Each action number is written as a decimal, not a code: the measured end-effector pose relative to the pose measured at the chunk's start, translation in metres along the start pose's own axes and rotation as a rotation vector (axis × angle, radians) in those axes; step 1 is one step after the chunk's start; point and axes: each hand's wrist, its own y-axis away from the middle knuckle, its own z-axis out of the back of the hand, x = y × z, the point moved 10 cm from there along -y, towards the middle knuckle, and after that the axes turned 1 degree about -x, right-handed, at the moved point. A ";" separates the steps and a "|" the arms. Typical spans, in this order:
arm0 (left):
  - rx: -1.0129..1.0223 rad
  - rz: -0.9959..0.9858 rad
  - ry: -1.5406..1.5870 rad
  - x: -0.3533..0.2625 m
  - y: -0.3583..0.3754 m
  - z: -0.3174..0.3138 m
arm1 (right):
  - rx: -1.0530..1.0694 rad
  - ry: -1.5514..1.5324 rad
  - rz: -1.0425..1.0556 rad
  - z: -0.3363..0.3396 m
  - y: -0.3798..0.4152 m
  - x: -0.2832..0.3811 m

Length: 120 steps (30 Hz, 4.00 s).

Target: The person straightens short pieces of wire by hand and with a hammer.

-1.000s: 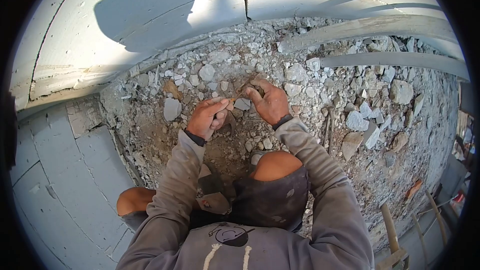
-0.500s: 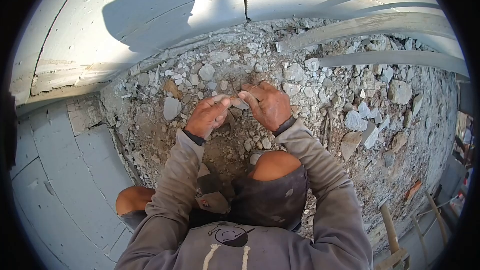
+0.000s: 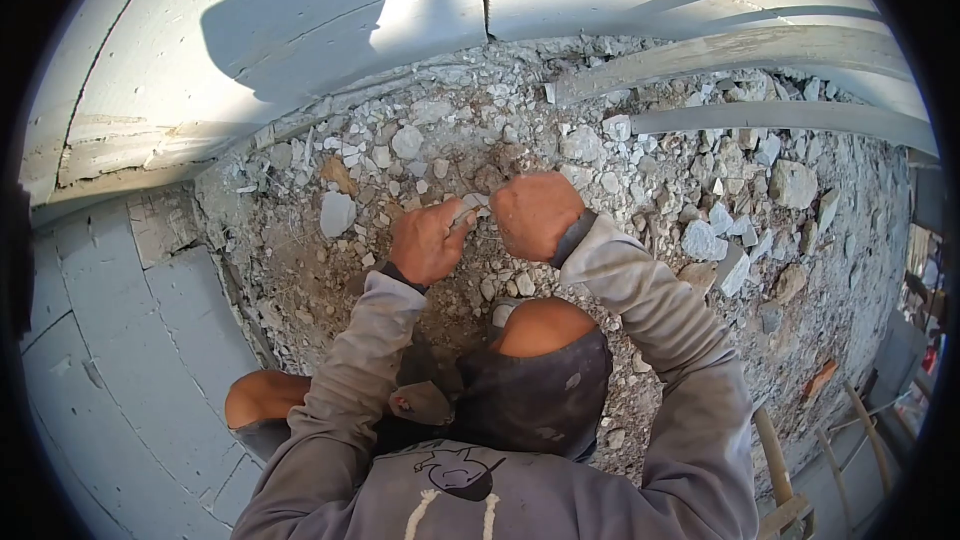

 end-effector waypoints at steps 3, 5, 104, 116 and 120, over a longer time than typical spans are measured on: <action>0.016 -0.132 -0.030 -0.013 -0.001 -0.005 | 0.071 0.128 0.147 0.026 -0.017 0.021; 0.002 -0.164 0.015 -0.021 -0.002 0.004 | 0.094 0.023 0.105 0.030 -0.036 0.007; -0.295 -0.190 0.195 -0.023 0.009 0.041 | 0.696 -0.427 -0.167 -0.049 -0.064 -0.043; -0.307 -0.093 0.167 -0.007 0.008 0.025 | 0.807 0.302 0.475 -0.069 -0.062 -0.007; -0.213 0.002 0.205 0.009 0.005 0.015 | 0.291 -0.205 -0.128 0.008 -0.073 -0.036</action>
